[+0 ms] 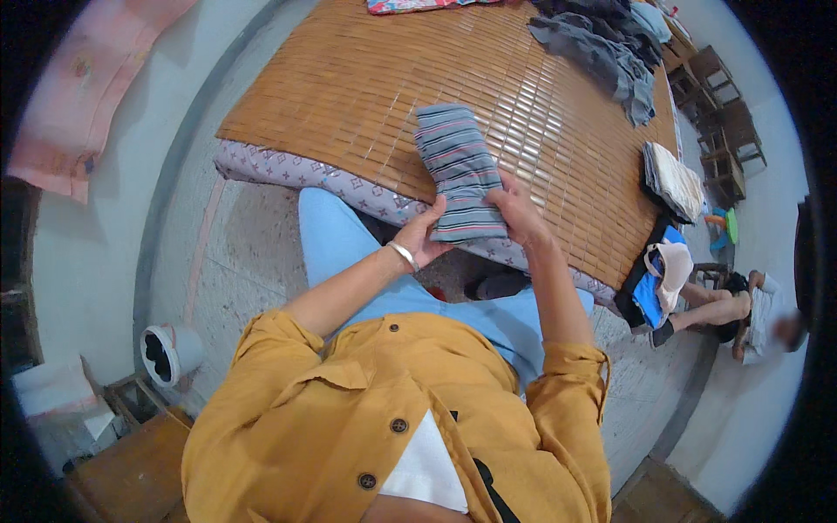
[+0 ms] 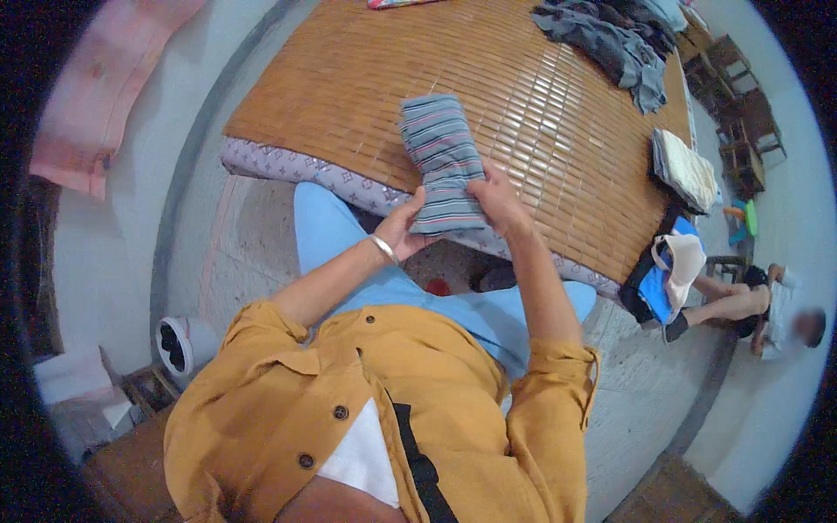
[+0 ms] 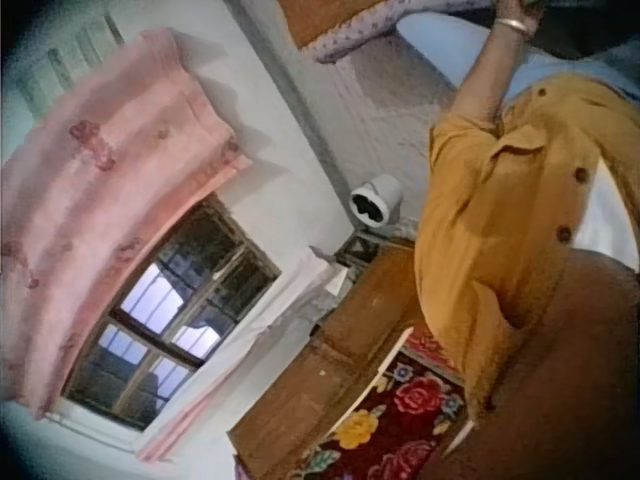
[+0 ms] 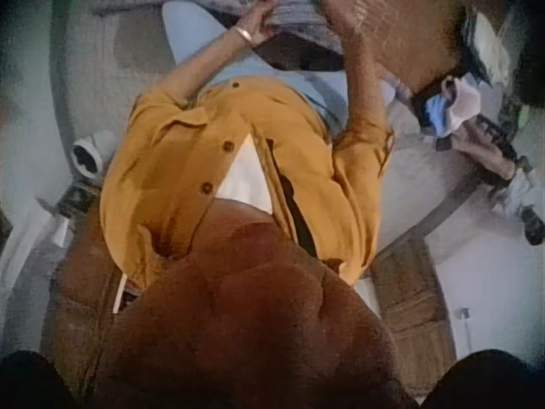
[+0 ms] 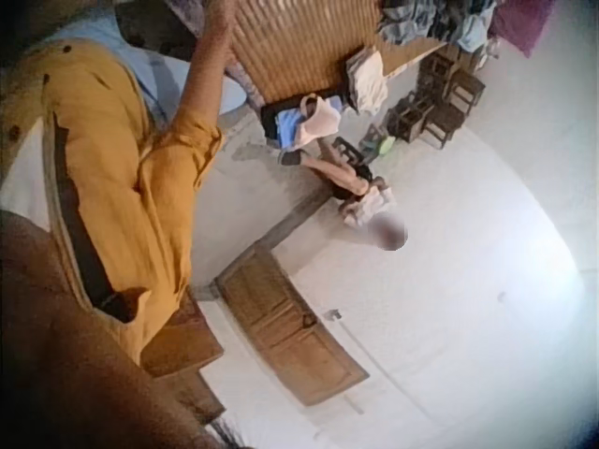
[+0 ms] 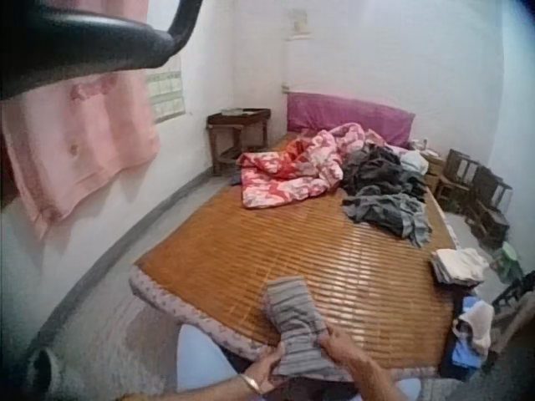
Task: The person sits cross-legged on the floor and folds various garments by hand on a bamboo mat. They handle a striped shirt, a grey patterned top, and a grey long-sleeved shirt, smoothing and folding each item into a neat stack.
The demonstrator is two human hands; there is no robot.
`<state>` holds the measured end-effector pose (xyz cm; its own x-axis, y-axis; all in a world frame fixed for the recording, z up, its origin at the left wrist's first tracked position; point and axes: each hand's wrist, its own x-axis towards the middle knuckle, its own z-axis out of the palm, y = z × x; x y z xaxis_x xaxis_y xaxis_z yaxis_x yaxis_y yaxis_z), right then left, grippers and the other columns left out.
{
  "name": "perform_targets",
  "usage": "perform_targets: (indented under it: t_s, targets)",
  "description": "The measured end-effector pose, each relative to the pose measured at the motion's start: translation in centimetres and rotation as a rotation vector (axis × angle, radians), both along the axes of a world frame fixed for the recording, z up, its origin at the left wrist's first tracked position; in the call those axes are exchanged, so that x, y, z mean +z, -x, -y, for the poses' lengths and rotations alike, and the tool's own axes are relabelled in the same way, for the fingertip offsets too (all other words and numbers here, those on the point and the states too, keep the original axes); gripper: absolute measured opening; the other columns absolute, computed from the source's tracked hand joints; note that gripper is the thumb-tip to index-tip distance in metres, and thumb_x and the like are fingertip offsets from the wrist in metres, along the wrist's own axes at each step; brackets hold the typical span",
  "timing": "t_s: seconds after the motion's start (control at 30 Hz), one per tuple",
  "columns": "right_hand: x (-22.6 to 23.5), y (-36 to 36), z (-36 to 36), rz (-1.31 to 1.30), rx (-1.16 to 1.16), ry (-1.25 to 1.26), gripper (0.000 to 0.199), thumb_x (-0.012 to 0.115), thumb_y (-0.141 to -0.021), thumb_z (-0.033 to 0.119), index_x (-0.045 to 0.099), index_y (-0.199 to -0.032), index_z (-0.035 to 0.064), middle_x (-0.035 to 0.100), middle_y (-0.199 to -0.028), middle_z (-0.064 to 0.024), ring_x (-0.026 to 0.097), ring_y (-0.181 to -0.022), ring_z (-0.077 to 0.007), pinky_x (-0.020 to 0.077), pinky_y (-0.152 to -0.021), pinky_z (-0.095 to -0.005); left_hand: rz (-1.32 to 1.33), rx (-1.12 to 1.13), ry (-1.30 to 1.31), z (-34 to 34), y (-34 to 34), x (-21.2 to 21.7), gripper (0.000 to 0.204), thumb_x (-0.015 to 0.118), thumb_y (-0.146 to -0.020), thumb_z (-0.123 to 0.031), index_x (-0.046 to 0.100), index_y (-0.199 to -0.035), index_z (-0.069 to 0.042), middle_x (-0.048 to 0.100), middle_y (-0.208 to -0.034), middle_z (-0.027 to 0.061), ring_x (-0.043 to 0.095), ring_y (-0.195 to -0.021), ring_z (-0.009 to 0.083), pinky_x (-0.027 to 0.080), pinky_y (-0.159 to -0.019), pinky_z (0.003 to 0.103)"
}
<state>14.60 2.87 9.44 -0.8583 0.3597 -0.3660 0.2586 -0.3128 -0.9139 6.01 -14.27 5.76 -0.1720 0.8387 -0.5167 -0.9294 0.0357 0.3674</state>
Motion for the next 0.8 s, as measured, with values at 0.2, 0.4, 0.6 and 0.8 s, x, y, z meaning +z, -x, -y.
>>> perform_targets:
  t_s: [0.2, 0.4, 0.6, 0.8]
  targets:
    - [-1.8, -1.3, 5.5, -0.075, -0.269, 0.308, 0.039, 0.047, -0.077, -0.002, 0.049, -0.116, -0.0008, 0.058, -0.104, -0.0119, 0.058, -0.091, -0.0202, 0.0487, -0.079, -0.0318, 0.244, 0.283, -0.024, 1.6, -0.8, -2.0, 0.034, 0.066, -0.079, -0.017, 0.053, -0.111, -0.012, 0.059, -0.105, 0.0048, 0.057, -0.097, 0.0215, 0.048, -0.081, 0.037]
    - [-3.3, -2.1, 5.9, -0.043, -0.262, 0.385, 0.046, 0.051, -0.086, 0.009, 0.036, -0.128, -0.0001, 0.055, -0.111, -0.0165, 0.06, -0.091, -0.0262, 0.0519, -0.077, -0.0371, -0.004, 0.31, 0.055, 2.7, 1.5, -2.2, 0.037, 0.054, -0.083, -0.003, 0.046, -0.119, -0.006, 0.057, -0.11, 0.0112, 0.057, -0.1, 0.0259, 0.047, -0.088, 0.042]
    - [-2.1, -3.4, 3.3, 0.033, -0.348, 0.279, 0.058, 0.051, -0.087, 0.013, 0.022, -0.135, -0.0017, 0.052, -0.115, -0.0226, 0.06, -0.093, -0.0333, 0.0529, -0.074, -0.0394, -0.197, 0.217, 0.138, 0.1, 14.1, 2.2, 0.034, 0.056, -0.082, -0.003, 0.05, -0.115, -0.003, 0.058, -0.109, 0.0114, 0.058, -0.097, 0.0244, 0.05, -0.085, 0.041]
    - [-4.1, -4.4, 3.2, 0.113, -0.424, 0.309, 0.053, 0.048, -0.086, 0.01, 0.025, -0.133, 0.0, 0.051, -0.116, -0.0236, 0.06, -0.093, -0.0331, 0.0529, -0.073, -0.0388, -0.508, 0.351, 0.075, -1.2, 26.1, 8.7, 0.03, 0.06, -0.08, -0.004, 0.053, -0.11, -0.004, 0.06, -0.102, 0.0089, 0.058, -0.097, 0.0215, 0.05, -0.085, 0.037]
